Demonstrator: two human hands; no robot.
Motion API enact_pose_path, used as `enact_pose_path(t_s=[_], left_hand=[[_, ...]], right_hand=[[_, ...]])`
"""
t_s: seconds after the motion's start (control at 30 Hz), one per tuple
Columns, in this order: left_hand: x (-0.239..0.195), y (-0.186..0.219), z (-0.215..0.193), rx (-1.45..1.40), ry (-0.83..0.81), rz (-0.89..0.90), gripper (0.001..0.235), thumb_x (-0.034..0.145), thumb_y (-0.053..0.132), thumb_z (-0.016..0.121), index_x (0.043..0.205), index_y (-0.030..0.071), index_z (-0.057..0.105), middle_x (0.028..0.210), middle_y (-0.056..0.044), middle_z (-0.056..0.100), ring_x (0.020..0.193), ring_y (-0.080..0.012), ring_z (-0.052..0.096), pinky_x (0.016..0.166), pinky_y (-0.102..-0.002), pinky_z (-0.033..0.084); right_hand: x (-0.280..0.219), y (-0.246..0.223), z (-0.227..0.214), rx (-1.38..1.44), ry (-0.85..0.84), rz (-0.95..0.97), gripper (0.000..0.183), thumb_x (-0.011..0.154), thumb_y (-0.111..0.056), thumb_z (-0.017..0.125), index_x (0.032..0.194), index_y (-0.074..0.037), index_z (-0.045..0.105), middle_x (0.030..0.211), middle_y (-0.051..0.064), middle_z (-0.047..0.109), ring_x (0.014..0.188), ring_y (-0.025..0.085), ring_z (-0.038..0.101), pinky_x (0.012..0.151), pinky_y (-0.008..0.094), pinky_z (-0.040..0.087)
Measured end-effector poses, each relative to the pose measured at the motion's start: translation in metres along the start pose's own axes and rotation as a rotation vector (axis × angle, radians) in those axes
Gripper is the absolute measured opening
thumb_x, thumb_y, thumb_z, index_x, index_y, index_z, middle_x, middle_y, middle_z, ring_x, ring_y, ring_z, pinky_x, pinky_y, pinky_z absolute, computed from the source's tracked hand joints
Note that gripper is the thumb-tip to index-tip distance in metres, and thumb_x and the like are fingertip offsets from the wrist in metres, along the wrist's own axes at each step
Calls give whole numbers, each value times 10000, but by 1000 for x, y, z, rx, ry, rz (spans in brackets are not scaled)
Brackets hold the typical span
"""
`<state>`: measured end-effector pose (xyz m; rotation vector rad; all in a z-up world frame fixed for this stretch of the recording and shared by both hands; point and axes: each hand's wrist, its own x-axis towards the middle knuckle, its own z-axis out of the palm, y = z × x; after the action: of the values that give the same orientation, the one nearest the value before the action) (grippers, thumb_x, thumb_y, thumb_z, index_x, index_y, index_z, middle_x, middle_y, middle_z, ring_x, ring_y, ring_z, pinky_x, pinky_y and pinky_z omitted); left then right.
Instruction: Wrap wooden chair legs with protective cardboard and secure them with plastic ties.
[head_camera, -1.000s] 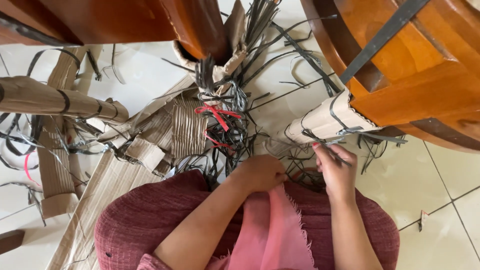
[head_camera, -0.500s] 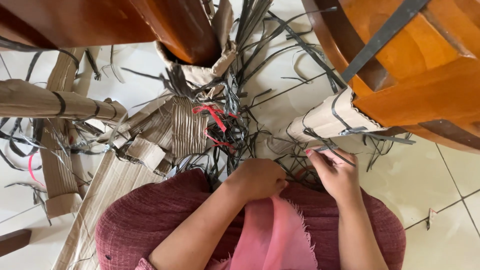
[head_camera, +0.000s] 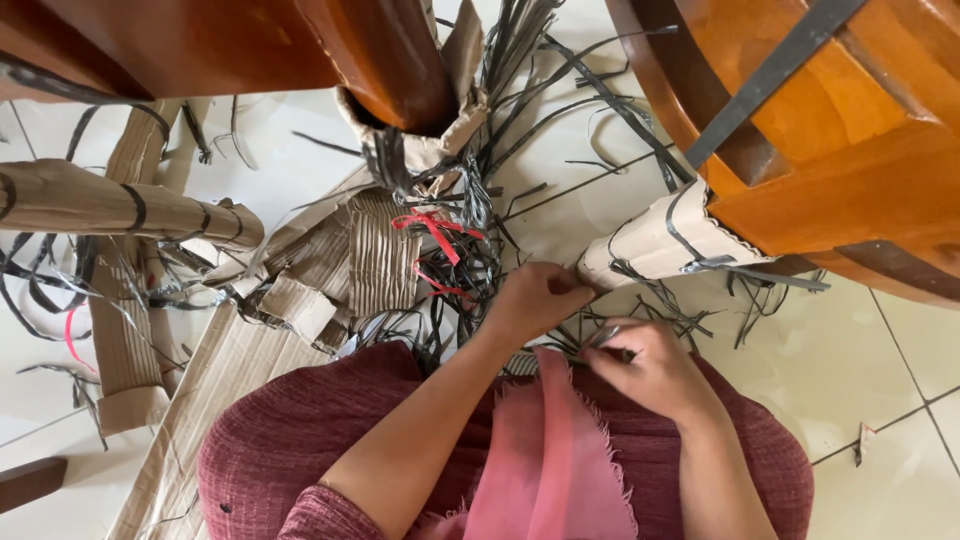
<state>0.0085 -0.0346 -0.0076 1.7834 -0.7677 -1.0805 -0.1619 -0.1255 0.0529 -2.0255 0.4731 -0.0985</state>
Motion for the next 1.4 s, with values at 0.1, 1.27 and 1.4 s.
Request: enact_pose_path(t_s=[0.1, 1.27, 1.4], left_hand=[[-2, 9, -8, 168, -28, -12, 502, 970, 465, 612, 1171, 19, 725, 994, -192, 749, 935, -369, 749, 670, -500, 645], [-26, 24, -30, 547, -566, -66, 328, 793, 139, 516, 967, 45, 777, 963, -235, 772, 1032, -470, 712, 918, -533, 564], [-39, 45, -20, 385, -753, 63, 352, 719, 67, 474, 908, 50, 771, 888, -214, 764, 922, -469, 715, 826, -501, 565]], right_hand=[[11, -29, -5, -22, -61, -9, 64, 751, 62, 742, 747, 30, 797, 688, 184, 783, 609, 293, 746, 650, 420, 606], [3, 11, -20, -331, -96, 310, 226, 866, -151, 714, 1064, -200, 813, 988, 92, 811, 997, 302, 753, 902, 443, 581], [13, -32, -28, 73, -4, -145, 318, 834, -132, 789, 1146, -85, 749, 1120, 124, 778, 1115, 331, 698, 1020, 481, 515]])
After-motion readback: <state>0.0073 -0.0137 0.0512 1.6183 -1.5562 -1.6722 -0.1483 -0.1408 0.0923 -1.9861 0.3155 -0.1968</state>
